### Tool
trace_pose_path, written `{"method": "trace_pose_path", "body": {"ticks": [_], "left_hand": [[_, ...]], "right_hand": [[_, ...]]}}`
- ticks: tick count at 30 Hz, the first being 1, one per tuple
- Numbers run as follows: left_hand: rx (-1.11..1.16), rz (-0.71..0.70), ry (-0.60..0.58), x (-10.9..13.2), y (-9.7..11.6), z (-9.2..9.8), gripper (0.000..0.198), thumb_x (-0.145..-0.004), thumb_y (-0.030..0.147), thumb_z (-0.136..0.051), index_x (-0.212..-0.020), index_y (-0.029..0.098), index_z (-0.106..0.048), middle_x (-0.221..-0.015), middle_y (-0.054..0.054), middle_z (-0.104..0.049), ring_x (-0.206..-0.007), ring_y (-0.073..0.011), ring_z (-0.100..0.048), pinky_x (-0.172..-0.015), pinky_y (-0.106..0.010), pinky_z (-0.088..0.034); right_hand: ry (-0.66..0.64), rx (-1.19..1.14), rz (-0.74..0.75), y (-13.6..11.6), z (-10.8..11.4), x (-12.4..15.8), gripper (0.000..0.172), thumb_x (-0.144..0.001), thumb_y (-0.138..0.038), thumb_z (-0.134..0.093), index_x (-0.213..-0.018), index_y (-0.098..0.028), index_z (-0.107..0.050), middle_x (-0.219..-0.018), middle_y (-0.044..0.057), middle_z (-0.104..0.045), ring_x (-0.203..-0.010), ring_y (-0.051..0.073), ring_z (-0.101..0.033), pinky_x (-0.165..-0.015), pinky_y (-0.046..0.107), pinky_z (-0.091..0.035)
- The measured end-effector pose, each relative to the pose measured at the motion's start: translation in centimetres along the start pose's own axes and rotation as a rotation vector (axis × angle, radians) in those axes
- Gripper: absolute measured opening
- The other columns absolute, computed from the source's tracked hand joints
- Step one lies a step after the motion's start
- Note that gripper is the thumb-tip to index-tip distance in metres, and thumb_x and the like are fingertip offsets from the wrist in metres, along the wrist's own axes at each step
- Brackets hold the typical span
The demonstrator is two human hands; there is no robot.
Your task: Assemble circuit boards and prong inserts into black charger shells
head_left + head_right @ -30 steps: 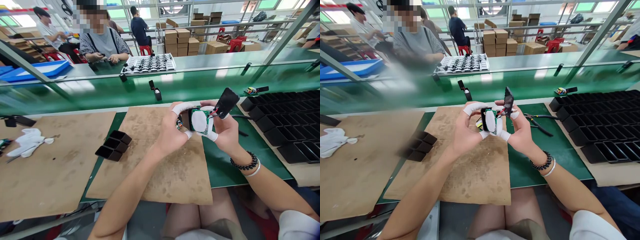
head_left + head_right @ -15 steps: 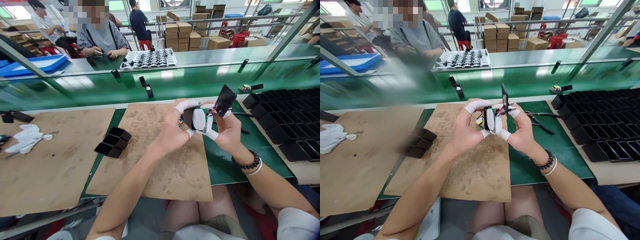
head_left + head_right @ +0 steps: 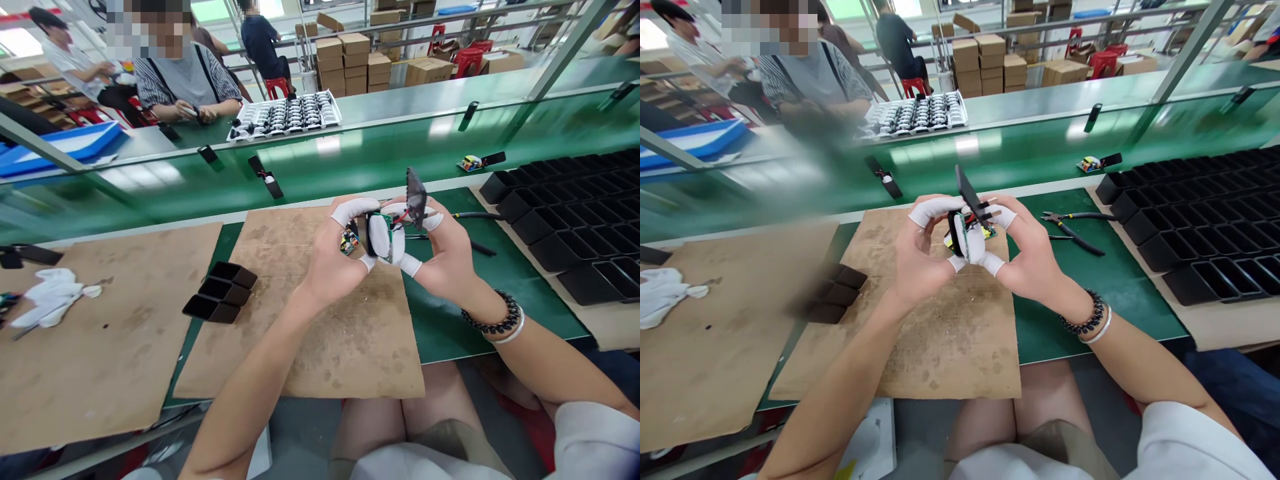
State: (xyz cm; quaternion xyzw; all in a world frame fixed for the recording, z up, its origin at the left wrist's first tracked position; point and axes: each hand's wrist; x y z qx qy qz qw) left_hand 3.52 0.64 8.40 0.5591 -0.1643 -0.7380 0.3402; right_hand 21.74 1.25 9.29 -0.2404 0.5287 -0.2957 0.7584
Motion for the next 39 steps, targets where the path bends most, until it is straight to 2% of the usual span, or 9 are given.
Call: {"method": "trace_pose_path", "body": {"ticks": [5, 10, 14, 17, 21, 27, 32, 36, 39], "left_hand": [[0.058, 0.11, -0.022, 0.4, -0.8, -0.5, 0.048, -0.075, 0.02, -0.077, -0.119, 0.024, -0.058, -0.122, -0.006, -0.066, -0.115, -0.023, -0.066, -0.106, -0.041, -0.054], [0.185, 0.417, -0.101, 0.6, -2.0, -1.2, 0.064, -0.063, 0.03, -0.092, -0.118, 0.023, -0.059, -0.125, -0.008, -0.069, -0.115, -0.025, -0.069, -0.103, -0.04, -0.056], [0.408, 0.724, -0.371, 1.2, -3.0, -2.1, 0.075, -0.047, 0.028, -0.1, -0.109, 0.019, -0.06, -0.117, -0.01, -0.073, -0.113, -0.0293, -0.071, -0.1, -0.044, -0.058], [0.575, 0.866, -0.503, 1.8, -3.4, -3.0, 0.076, -0.041, 0.022, -0.1, -0.103, 0.018, -0.058, -0.113, -0.01, -0.074, -0.113, -0.0302, -0.072, -0.104, -0.048, -0.057], [0.565, 0.849, -0.426, 2.3, -3.4, -3.6, 0.075, -0.041, 0.018, -0.099, -0.104, 0.02, -0.059, -0.118, -0.011, -0.073, -0.116, -0.0294, -0.07, -0.111, -0.05, -0.053], [0.544, 0.84, -0.407, 2.3, -3.8, -3.6, 0.079, -0.036, 0.017, -0.1, -0.105, 0.019, -0.061, -0.113, -0.009, -0.074, -0.109, -0.0275, -0.072, -0.106, -0.048, -0.055], [0.651, 0.837, -0.539, 1.4, -3.2, -2.3, 0.081, -0.033, 0.022, -0.103, -0.103, 0.02, -0.063, -0.109, -0.009, -0.074, -0.105, -0.0275, -0.073, -0.103, -0.048, -0.055], [0.778, 0.835, -0.769, 0.7, -2.7, -1.1, 0.082, -0.02, 0.028, -0.105, -0.091, 0.02, -0.066, -0.095, -0.006, -0.074, -0.098, -0.0309, -0.073, -0.093, -0.048, -0.059], [0.731, 0.85, -0.598, 0.7, -2.7, -1.5, 0.083, -0.019, 0.026, -0.104, -0.091, 0.02, -0.063, -0.091, -0.002, -0.072, -0.096, -0.028, -0.072, -0.093, -0.046, -0.058]], "right_hand": [[-0.075, 0.064, -0.024, 0.1, 0.6, -0.3, 0.032, -0.079, -0.032, -0.081, -0.109, -0.028, -0.071, -0.12, 0.007, -0.07, -0.117, 0.032, -0.066, -0.106, 0.05, -0.054], [-0.209, 0.053, -0.161, 1.4, 1.3, -0.7, 0.041, -0.074, -0.026, -0.085, -0.112, -0.027, -0.071, -0.116, 0.005, -0.071, -0.106, 0.029, -0.067, -0.093, 0.044, -0.059], [-0.374, 0.094, -0.297, 2.9, 2.9, -1.0, 0.05, -0.063, -0.037, -0.094, -0.107, -0.027, -0.073, -0.111, 0.005, -0.072, -0.105, 0.031, -0.067, -0.094, 0.045, -0.059], [-0.52, 0.147, -0.369, 3.9, 4.8, -1.4, 0.041, -0.06, -0.044, -0.095, -0.092, -0.027, -0.076, -0.099, 0.003, -0.074, -0.097, 0.029, -0.069, -0.094, 0.044, -0.058], [-0.532, 0.121, -0.424, 4.6, 6.8, -2.1, 0.036, -0.067, -0.044, -0.091, -0.094, -0.026, -0.076, -0.102, 0.003, -0.077, -0.093, 0.027, -0.072, -0.088, 0.043, -0.061], [-0.388, -0.204, -0.384, 5.0, 7.0, -2.9, 0.049, -0.078, -0.033, -0.082, -0.125, -0.029, -0.071, -0.137, 0.005, -0.069, -0.12, 0.029, -0.07, -0.096, 0.046, -0.062], [-0.649, -0.248, -0.328, 4.6, 6.2, -3.5, 0.043, -0.072, -0.024, -0.083, -0.114, -0.03, -0.08, -0.135, 0.003, -0.073, -0.135, 0.031, -0.062, -0.106, 0.048, -0.057], [-0.764, -0.336, -0.394, 4.0, 5.4, -3.5, 0.04, -0.067, -0.028, -0.09, -0.106, -0.024, -0.083, -0.11, 0.005, -0.081, -0.112, 0.03, -0.075, -0.098, 0.044, -0.062], [-0.577, -0.355, -0.464, 3.9, 5.4, -3.1, 0.051, -0.065, -0.034, -0.092, -0.114, -0.023, -0.081, -0.104, 0.006, -0.082, -0.097, 0.029, -0.078, -0.089, 0.045, -0.064]]}}
Point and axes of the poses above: each hand's wrist, its own x-axis away from the middle knuckle, its own z-axis out of the back of the hand, y = z × x
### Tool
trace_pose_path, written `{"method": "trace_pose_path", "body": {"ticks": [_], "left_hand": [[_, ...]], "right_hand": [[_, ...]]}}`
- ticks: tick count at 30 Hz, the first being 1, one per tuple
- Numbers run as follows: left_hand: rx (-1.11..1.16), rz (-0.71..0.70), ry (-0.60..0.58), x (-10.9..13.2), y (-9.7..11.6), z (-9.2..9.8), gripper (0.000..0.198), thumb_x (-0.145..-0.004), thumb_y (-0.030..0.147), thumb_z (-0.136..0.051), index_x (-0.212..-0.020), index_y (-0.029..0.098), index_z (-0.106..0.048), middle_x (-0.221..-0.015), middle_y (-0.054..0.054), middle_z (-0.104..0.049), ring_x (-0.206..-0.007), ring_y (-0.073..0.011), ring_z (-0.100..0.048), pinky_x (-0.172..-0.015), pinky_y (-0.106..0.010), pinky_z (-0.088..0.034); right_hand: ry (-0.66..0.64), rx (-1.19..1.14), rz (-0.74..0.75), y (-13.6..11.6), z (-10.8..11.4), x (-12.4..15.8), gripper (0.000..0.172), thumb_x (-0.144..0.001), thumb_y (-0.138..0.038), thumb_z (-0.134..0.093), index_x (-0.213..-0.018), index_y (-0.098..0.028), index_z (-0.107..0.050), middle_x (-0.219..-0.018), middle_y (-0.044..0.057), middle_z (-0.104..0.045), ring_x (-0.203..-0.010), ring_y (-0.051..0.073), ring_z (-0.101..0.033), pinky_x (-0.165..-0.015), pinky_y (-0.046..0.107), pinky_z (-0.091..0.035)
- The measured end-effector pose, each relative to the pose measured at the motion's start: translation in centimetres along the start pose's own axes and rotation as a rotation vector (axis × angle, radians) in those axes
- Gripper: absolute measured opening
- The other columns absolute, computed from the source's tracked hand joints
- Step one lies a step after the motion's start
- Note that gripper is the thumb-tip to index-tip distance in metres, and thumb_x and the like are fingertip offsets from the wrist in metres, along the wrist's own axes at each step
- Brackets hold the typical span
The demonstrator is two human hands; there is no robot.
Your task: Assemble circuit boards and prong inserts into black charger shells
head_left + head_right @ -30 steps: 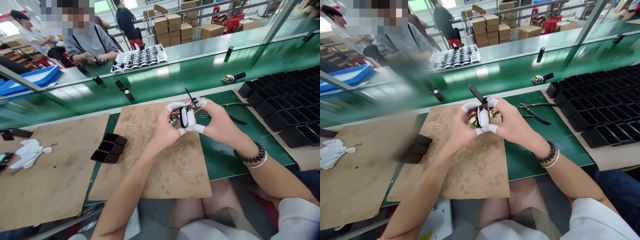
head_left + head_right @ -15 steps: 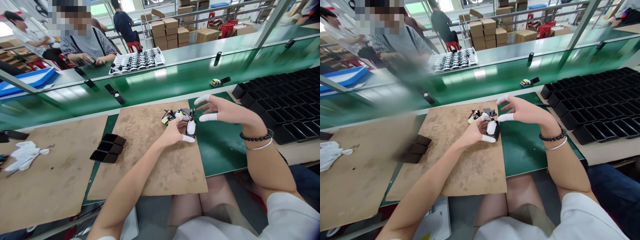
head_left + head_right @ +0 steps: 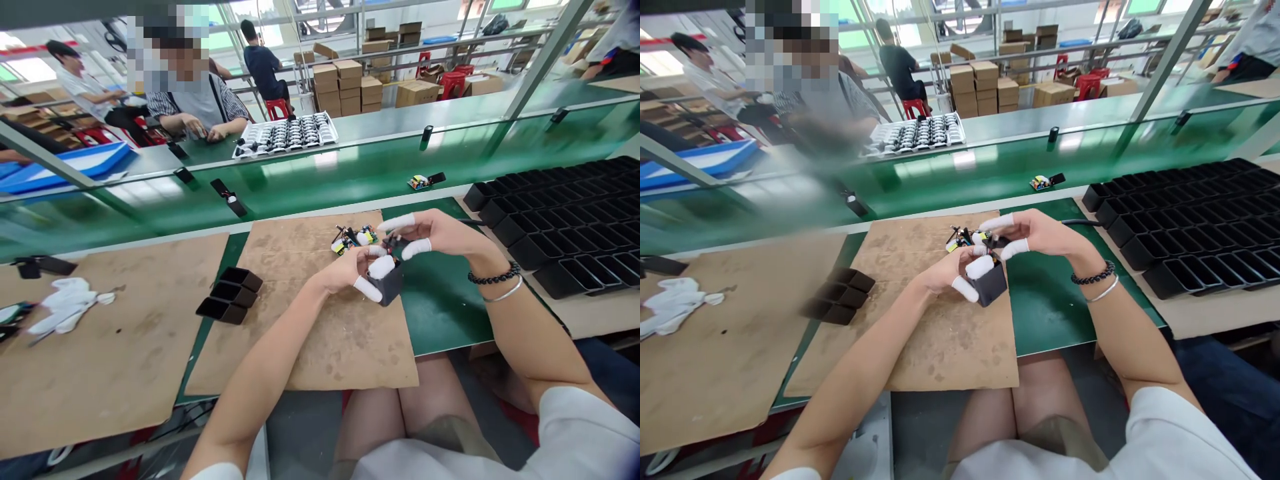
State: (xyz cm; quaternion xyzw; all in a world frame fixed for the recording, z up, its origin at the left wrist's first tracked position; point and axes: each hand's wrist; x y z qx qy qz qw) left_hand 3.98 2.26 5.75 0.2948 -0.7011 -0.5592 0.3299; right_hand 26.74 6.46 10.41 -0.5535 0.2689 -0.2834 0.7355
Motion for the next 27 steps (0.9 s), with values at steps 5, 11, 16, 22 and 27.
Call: {"method": "trace_pose_path", "body": {"ticks": [5, 11, 16, 22, 27], "left_hand": [[-0.328, -0.238, 0.685, -1.1, -1.9, -2.2, 0.066, -0.05, 0.019, -0.095, -0.104, 0.02, -0.057, -0.106, -0.005, -0.069, -0.1, -0.0235, -0.069, -0.098, -0.045, -0.055], [-0.535, -0.197, 0.927, -1.9, -4.0, -3.8, 0.053, -0.063, 0.014, -0.083, -0.105, 0.021, -0.052, -0.111, -0.008, -0.064, -0.106, -0.0291, -0.067, -0.095, -0.047, -0.055], [-0.623, -0.107, 0.789, -1.1, -2.7, -2.4, 0.045, -0.061, 0.009, -0.076, -0.098, 0.021, -0.052, -0.108, -0.009, -0.064, -0.106, -0.0302, -0.066, -0.094, -0.048, -0.055], [-0.418, -0.196, 0.559, 1.9, 2.6, 3.8, 0.04, -0.067, 0.019, -0.073, -0.106, 0.018, -0.067, -0.102, -0.006, -0.074, -0.096, -0.0221, -0.07, -0.091, -0.039, -0.057], [-0.591, -0.166, 0.847, -1.3, 3.8, 8.9, 0.03, -0.074, 0.021, -0.064, -0.103, 0.016, -0.069, -0.101, -0.008, -0.074, -0.1, -0.0229, -0.07, -0.1, -0.042, -0.054]], "right_hand": [[0.465, 0.188, 0.013, 0.7, -2.4, -0.2, 0.035, -0.073, -0.043, -0.085, -0.1, -0.02, -0.083, -0.097, 0.008, -0.083, -0.094, 0.03, -0.078, -0.086, 0.043, -0.062], [0.609, 0.833, -0.184, 1.4, -7.4, -0.9, 0.016, -0.087, -0.032, -0.07, -0.081, -0.019, -0.079, -0.083, 0.01, -0.08, -0.074, 0.028, -0.073, -0.065, 0.035, -0.048], [0.463, 0.923, -0.166, 2.2, -8.2, -1.0, 0.005, -0.083, -0.025, -0.07, -0.083, -0.02, -0.073, -0.078, 0.006, -0.077, -0.065, 0.021, -0.066, -0.059, 0.028, -0.039], [0.407, 0.807, 0.12, 3.4, -7.9, -0.8, 0.014, -0.086, -0.026, -0.069, -0.099, -0.022, -0.072, -0.093, 0.007, -0.08, -0.08, 0.023, -0.073, -0.069, 0.029, -0.05], [0.257, 0.826, 0.241, 4.5, -8.0, -0.2, 0.025, -0.085, -0.02, -0.07, -0.11, -0.019, -0.072, -0.094, 0.009, -0.079, -0.077, 0.023, -0.073, -0.068, 0.031, -0.054]]}}
Point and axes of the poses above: each hand's wrist, its own x-axis away from the middle knuckle, its own z-axis out of the back of the hand, y = z × x
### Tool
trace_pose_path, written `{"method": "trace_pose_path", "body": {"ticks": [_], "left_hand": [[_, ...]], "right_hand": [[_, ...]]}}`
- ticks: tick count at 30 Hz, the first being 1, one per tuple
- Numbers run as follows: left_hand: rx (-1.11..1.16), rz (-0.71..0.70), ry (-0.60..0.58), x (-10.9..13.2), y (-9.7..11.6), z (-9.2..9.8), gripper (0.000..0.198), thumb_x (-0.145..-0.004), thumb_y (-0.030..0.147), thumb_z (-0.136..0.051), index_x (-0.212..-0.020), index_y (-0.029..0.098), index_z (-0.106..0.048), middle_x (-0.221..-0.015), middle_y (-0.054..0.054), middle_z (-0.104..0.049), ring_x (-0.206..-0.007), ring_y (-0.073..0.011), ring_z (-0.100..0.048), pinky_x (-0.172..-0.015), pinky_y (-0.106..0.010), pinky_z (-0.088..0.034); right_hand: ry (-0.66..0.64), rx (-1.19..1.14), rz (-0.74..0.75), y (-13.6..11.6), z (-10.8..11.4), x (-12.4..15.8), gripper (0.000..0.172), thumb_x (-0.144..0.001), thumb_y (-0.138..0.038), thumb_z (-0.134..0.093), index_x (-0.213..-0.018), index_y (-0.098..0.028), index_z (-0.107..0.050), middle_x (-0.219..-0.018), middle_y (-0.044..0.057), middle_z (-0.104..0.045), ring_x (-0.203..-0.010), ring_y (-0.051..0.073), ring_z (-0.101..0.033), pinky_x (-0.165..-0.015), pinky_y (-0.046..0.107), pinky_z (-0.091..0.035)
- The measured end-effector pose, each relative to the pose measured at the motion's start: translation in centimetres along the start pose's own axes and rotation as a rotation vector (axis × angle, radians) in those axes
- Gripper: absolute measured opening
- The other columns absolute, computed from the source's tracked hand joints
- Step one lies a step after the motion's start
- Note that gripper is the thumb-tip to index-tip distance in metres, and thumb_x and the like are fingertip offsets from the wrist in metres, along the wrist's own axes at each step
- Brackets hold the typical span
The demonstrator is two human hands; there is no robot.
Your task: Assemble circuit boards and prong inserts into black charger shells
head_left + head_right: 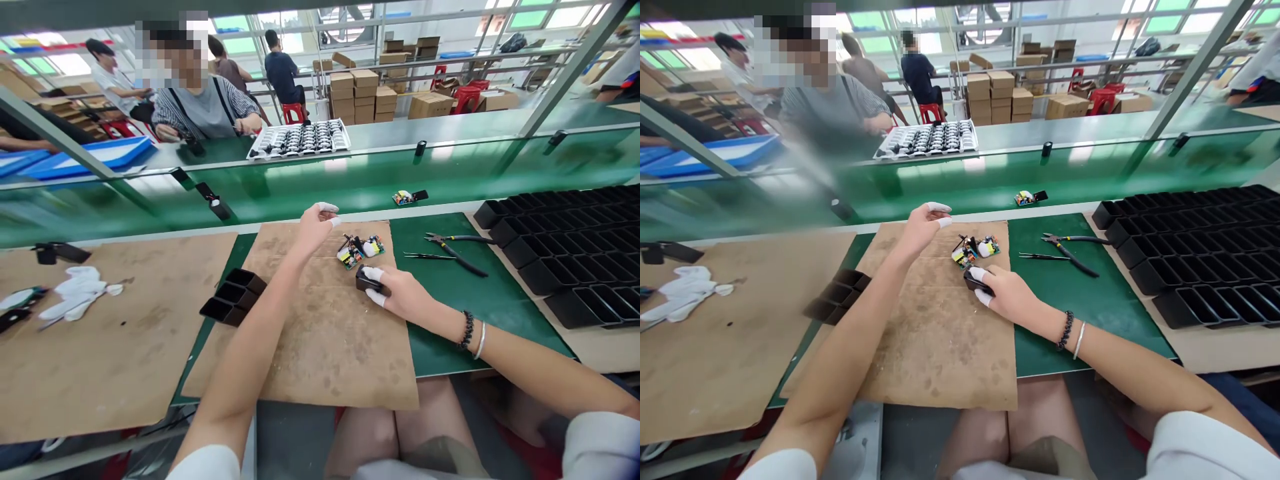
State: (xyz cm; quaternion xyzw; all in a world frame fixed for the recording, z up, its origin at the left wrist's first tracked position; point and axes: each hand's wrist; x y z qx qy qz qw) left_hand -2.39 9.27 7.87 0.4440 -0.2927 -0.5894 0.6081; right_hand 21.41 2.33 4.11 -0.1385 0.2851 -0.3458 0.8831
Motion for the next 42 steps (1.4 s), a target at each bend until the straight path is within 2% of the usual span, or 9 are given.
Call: {"method": "trace_pose_path", "body": {"ticks": [6, 14, 17, 23, 26, 30, 34, 38, 42], "left_hand": [[-0.147, -0.036, -0.153, -7.3, -1.0, -6.1, 0.04, -0.069, 0.014, -0.068, -0.109, 0.015, -0.07, -0.107, -0.009, -0.074, -0.107, -0.0262, -0.069, -0.106, -0.043, -0.052], [-0.262, -0.047, -0.322, -12.7, -1.1, -13.2, 0.112, -0.063, 0.023, -0.086, -0.157, 0.001, -0.029, -0.155, -0.03, -0.048, -0.145, -0.042, -0.047, -0.119, -0.048, -0.038], [-0.294, -0.056, -0.339, -14.3, -1.3, -14.1, 0.106, -0.063, 0.017, -0.084, -0.154, 0.003, -0.032, -0.143, -0.026, -0.06, -0.138, -0.0382, -0.055, -0.117, -0.046, -0.041], [-0.37, -0.077, -0.307, -15.5, 0.1, -12.3, 0.09, -0.057, 0.008, -0.085, -0.138, 0.002, -0.045, -0.115, -0.022, -0.071, -0.112, -0.0356, -0.067, -0.102, -0.046, -0.05], [-0.386, -0.115, -0.255, -13.8, 1.6, -9.0, 0.083, -0.059, 0.009, -0.084, -0.133, 0.008, -0.048, -0.111, -0.017, -0.071, -0.111, -0.0321, -0.067, -0.103, -0.043, -0.05], [-0.347, -0.046, -0.061, -7.7, 1.8, -2.1, 0.071, -0.049, 0.005, -0.085, -0.113, 0.018, -0.057, -0.106, -0.01, -0.072, -0.116, -0.0334, -0.066, -0.107, -0.043, -0.048], [-0.309, 0.044, 0.074, 0.8, -0.1, 3.0, 0.06, -0.053, 0.019, -0.086, -0.107, 0.018, -0.059, -0.112, -0.013, -0.071, -0.124, -0.0375, -0.063, -0.11, -0.051, -0.047], [-0.145, 0.029, 0.144, 8.1, -1.1, 1.8, 0.052, -0.084, 0.042, -0.066, -0.128, 0.018, -0.054, -0.131, -0.016, -0.066, -0.125, -0.0282, -0.065, -0.11, -0.045, -0.05], [0.155, -0.046, -0.164, 11.9, -0.9, -2.5, 0.092, -0.069, 0.041, -0.087, -0.148, 0.022, -0.044, -0.148, -0.014, -0.058, -0.132, -0.0276, -0.061, -0.116, -0.042, -0.047]], "right_hand": [[0.103, -0.075, 0.079, 1.1, -0.5, 0.4, 0.032, -0.091, -0.024, -0.07, -0.123, -0.022, -0.069, -0.106, 0.01, -0.078, -0.093, 0.024, -0.075, -0.08, 0.033, -0.059], [0.124, -0.132, 0.171, 0.9, -1.0, 2.2, 0.03, -0.096, -0.027, -0.066, -0.125, -0.021, -0.064, -0.105, 0.011, -0.076, -0.091, 0.022, -0.072, -0.078, 0.033, -0.059], [-0.018, -0.073, 0.306, 1.1, -1.2, 2.7, 0.024, -0.096, -0.027, -0.066, -0.119, -0.02, -0.066, -0.091, 0.008, -0.074, -0.078, 0.021, -0.067, -0.068, 0.032, -0.056], [0.031, -0.091, 0.278, 1.7, -1.7, 2.6, 0.016, -0.097, -0.027, -0.065, -0.111, -0.019, -0.064, -0.092, 0.01, -0.071, -0.081, 0.022, -0.064, -0.07, 0.033, -0.054], [-0.048, -0.147, 0.208, 1.6, -1.7, 2.3, 0.021, -0.091, -0.026, -0.071, -0.109, -0.018, -0.066, -0.087, 0.009, -0.071, -0.078, 0.023, -0.067, -0.067, 0.032, -0.054], [0.202, -0.329, -0.041, 1.7, -1.3, 1.9, 0.036, -0.088, -0.033, -0.074, -0.12, -0.02, -0.066, -0.112, 0.011, -0.076, -0.101, 0.026, -0.073, -0.087, 0.037, -0.058], [-0.044, -0.227, -0.001, 2.1, -1.4, 1.4, 0.022, -0.083, -0.025, -0.075, -0.103, -0.018, -0.071, -0.091, 0.011, -0.076, -0.087, 0.027, -0.073, -0.077, 0.037, -0.057], [0.065, -0.386, -0.142, 0.8, -1.4, -0.1, 0.026, -0.081, -0.032, -0.076, -0.102, -0.02, -0.066, -0.101, 0.01, -0.078, -0.086, 0.025, -0.073, -0.08, 0.036, -0.056], [0.249, -0.647, -0.354, -1.4, -1.3, -1.6, 0.034, -0.081, -0.043, -0.073, -0.104, -0.022, -0.059, -0.098, 0.006, -0.077, -0.079, 0.02, -0.071, -0.075, 0.035, -0.056]]}}
Point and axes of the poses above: each hand's wrist, its own x-axis away from the middle knuckle, its own z-axis out of the back of the hand, y = z × x
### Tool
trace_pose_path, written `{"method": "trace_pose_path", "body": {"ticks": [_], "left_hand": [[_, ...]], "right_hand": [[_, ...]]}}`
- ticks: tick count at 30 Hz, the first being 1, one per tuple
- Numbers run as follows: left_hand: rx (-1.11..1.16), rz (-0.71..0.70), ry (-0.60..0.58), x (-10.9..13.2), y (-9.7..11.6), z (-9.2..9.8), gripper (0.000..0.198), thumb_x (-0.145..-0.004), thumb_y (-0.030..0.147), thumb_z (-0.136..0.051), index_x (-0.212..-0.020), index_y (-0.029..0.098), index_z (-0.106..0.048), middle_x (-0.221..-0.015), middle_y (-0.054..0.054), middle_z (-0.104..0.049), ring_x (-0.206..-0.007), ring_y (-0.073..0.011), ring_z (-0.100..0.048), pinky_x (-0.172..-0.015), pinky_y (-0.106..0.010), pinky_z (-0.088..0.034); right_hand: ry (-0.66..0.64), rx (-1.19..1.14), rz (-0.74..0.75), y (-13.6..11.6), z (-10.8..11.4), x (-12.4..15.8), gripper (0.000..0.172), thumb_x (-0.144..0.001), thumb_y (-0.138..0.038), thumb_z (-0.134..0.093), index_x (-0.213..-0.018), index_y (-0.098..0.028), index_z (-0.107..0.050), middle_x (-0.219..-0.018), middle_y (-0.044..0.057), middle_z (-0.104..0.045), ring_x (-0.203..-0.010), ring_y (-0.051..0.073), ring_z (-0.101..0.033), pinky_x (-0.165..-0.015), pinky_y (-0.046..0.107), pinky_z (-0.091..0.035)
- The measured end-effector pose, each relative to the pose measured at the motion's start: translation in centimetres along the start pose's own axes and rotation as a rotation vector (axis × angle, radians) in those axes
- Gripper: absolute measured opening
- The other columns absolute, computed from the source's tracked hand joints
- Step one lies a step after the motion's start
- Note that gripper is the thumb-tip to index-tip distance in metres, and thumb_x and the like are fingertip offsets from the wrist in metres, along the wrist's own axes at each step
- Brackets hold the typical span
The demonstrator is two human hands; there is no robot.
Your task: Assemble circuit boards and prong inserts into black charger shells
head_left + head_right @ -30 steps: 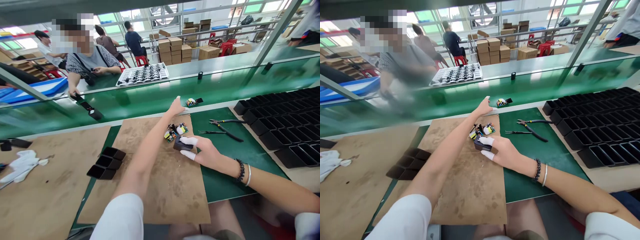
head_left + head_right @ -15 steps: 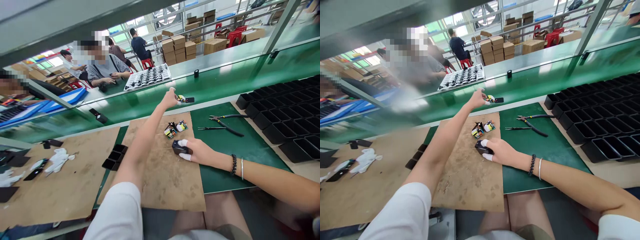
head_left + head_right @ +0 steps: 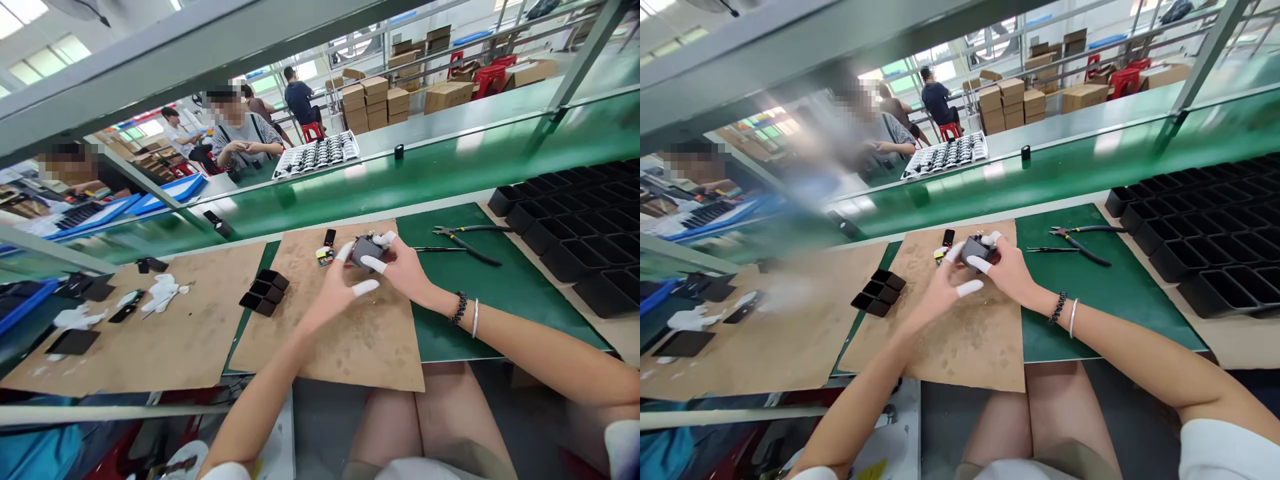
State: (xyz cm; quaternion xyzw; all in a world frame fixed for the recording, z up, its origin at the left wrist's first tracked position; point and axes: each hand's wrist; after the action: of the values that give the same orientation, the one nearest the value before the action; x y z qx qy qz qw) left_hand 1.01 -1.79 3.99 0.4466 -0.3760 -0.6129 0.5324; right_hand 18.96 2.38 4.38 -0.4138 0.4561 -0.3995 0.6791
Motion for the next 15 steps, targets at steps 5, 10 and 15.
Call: {"method": "trace_pose_path", "body": {"ticks": [5, 10, 15], "left_hand": [[0.199, 0.087, -0.114, -1.2, -0.7, -1.7, 0.093, -0.055, 0.037, -0.096, -0.136, 0.018, -0.056, -0.141, -0.014, -0.064, -0.128, -0.0316, -0.063, -0.113, -0.046, -0.051], [0.426, 0.162, -0.292, -1.8, -0.8, -0.8, 0.091, -0.043, 0.031, -0.096, -0.127, 0.021, -0.064, -0.136, -0.01, -0.067, -0.129, -0.0337, -0.061, -0.111, -0.045, -0.05], [0.542, 0.227, -0.289, -1.2, -1.0, -0.3, 0.076, -0.031, 0.032, -0.095, -0.102, 0.021, -0.071, -0.099, -0.003, -0.071, -0.097, -0.0257, -0.065, -0.091, -0.038, -0.054]], "right_hand": [[-0.126, -0.062, 0.0, -0.1, 0.9, -0.7, 0.035, -0.081, -0.053, -0.071, -0.09, -0.023, -0.057, -0.081, 0.001, -0.072, -0.068, 0.017, -0.065, -0.068, 0.033, -0.053], [-0.216, -0.005, 0.073, 0.0, 2.6, -0.6, 0.046, -0.077, -0.059, -0.078, -0.097, -0.022, -0.057, -0.068, -0.004, -0.058, -0.059, 0.013, -0.05, -0.061, 0.029, -0.045], [-0.293, -0.063, 0.122, -1.2, 3.1, -0.4, 0.046, -0.082, -0.056, -0.075, -0.112, -0.023, -0.064, -0.081, -0.001, -0.06, -0.068, 0.014, -0.054, -0.061, 0.028, -0.046]]}}
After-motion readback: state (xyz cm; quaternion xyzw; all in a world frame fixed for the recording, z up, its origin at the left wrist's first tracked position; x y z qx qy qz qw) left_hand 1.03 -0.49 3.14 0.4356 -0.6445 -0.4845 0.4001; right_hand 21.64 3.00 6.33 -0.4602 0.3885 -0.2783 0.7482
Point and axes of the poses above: each hand's wrist, its own x-axis away from the middle knuckle, its own z-axis out of the back of the hand, y = z × x
